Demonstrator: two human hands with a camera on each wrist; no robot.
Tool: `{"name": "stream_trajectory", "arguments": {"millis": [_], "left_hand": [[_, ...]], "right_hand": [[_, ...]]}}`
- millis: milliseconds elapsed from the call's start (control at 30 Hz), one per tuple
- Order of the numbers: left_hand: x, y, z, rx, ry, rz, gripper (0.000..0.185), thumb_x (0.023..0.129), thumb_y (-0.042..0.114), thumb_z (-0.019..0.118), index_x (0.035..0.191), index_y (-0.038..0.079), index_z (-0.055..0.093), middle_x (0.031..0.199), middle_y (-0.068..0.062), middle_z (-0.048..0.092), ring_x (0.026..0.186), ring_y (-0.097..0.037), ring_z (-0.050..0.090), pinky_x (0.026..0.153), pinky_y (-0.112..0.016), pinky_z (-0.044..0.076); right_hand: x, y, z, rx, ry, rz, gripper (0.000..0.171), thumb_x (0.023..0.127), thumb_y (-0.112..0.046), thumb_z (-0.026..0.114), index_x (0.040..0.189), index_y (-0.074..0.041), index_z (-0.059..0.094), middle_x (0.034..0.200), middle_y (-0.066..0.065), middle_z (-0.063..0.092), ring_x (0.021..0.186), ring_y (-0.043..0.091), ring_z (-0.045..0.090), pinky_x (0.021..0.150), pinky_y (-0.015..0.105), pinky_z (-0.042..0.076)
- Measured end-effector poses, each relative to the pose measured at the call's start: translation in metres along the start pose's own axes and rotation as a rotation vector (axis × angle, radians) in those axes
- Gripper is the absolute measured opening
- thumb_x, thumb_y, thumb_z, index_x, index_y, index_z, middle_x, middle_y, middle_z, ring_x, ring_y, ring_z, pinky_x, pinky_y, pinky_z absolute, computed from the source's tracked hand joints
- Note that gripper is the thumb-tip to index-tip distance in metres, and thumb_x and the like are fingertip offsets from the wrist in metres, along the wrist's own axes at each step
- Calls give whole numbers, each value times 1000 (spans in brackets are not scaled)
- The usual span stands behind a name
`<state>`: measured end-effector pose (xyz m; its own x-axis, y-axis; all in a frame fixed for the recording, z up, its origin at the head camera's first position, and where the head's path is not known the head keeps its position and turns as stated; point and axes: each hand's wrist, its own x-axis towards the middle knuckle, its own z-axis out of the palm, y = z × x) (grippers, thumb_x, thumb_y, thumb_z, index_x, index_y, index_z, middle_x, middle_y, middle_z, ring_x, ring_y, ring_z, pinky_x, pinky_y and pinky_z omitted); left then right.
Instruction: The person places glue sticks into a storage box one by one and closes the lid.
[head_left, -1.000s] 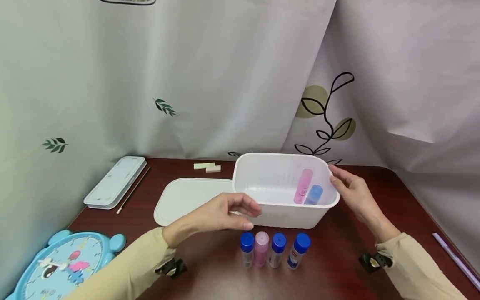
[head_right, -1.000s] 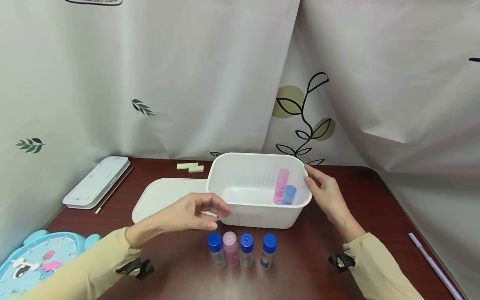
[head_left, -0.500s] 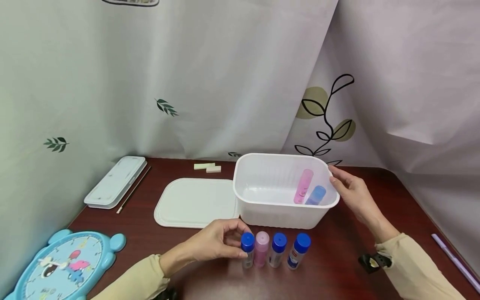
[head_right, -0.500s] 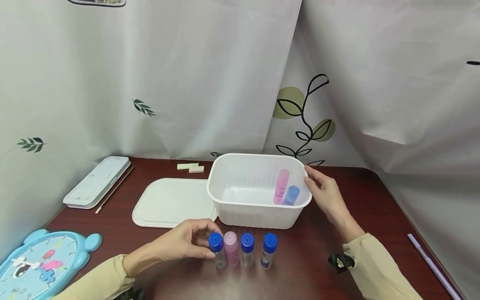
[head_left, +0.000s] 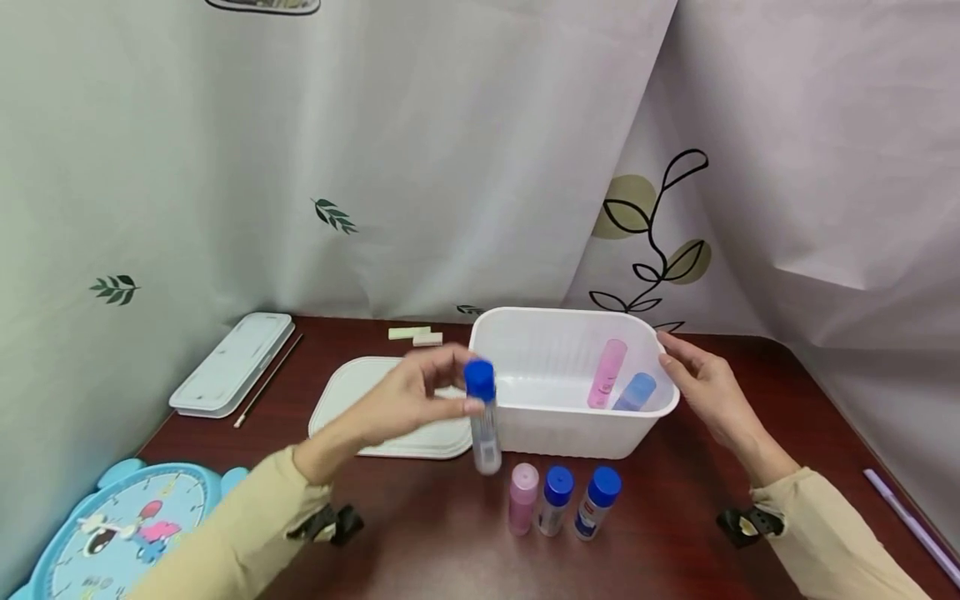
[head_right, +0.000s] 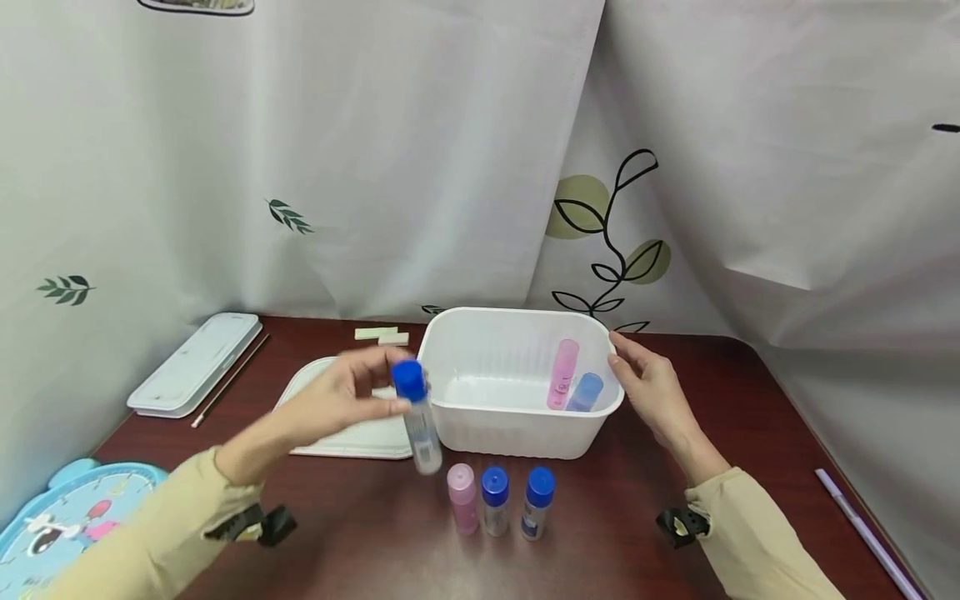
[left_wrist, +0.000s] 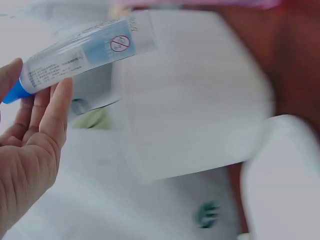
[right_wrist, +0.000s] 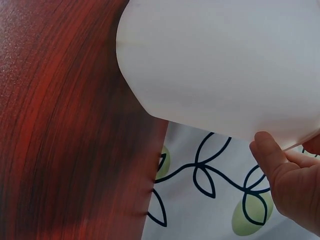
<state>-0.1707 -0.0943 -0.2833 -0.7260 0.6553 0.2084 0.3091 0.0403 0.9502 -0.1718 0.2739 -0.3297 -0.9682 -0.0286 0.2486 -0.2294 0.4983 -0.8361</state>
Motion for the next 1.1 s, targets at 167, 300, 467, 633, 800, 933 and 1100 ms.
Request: {"name": "stream_trajectory", "arguments": {"millis": [167, 300, 467, 633, 800, 933, 1100], "left_hand": [[38, 28, -11, -14, 111, -10, 34, 88, 3, 63, 121, -3, 55, 100, -9, 64, 87, -16, 62, 83, -40, 55], [71, 26, -4, -62, 150, -20, 30, 89, 1, 61, 118, -4, 55, 100, -11, 64, 87, -14, 62, 87, -42, 53], [103, 3, 17, -43, 150, -57, 28, 87, 2, 65, 114, -4, 57, 100, -14, 65, 84, -13, 61, 87, -36, 54], [124, -25, 35, 29, 149, -113, 30, 85, 2, 67, 113, -3, 59, 105, -18, 65, 89, -16, 63, 84, -25, 53], [137, -44, 46, 121, 146, -173, 31, 82, 2, 70, 112, -3, 60, 105, -18, 66, 93, -20, 63, 83, -22, 52], [142, -49, 52, 186, 125, -212, 31, 80, 1, 72, 109, -3, 62, 102, -16, 67, 92, -19, 63, 79, -21, 52], [149, -50, 57, 270, 87, -254, 30, 78, 1, 74, 107, -2, 63, 101, -15, 67, 92, -19, 62, 75, -20, 52]], "right_hand": [[-1, 2, 0, -2, -3, 1, 49, 100, -19, 47, 139, 9, 36, 134, 34, 44, 93, -19, 48, 76, 4, 45], [-1, 4, 1, 4, -3, 3, 49, 100, -19, 47, 139, 9, 36, 134, 33, 44, 92, -18, 50, 76, 4, 45], [-1, 4, 3, -7, -1, 9, 49, 100, -20, 46, 139, 9, 36, 135, 33, 44, 92, -18, 49, 76, 4, 45], [-2, 4, 3, -9, -4, 15, 50, 100, -21, 46, 139, 7, 36, 135, 32, 45, 93, -16, 51, 76, 4, 45], [-1, 3, 3, -11, -3, 9, 49, 100, -21, 47, 139, 7, 37, 134, 32, 46, 93, -16, 51, 76, 5, 45], [0, 2, 1, -15, -2, 12, 49, 100, -21, 46, 139, 7, 37, 134, 31, 46, 93, -16, 50, 76, 4, 45], [0, 0, -1, -19, 0, 18, 50, 100, -22, 46, 140, 7, 37, 135, 31, 45, 94, -17, 49, 76, 4, 44]]}}
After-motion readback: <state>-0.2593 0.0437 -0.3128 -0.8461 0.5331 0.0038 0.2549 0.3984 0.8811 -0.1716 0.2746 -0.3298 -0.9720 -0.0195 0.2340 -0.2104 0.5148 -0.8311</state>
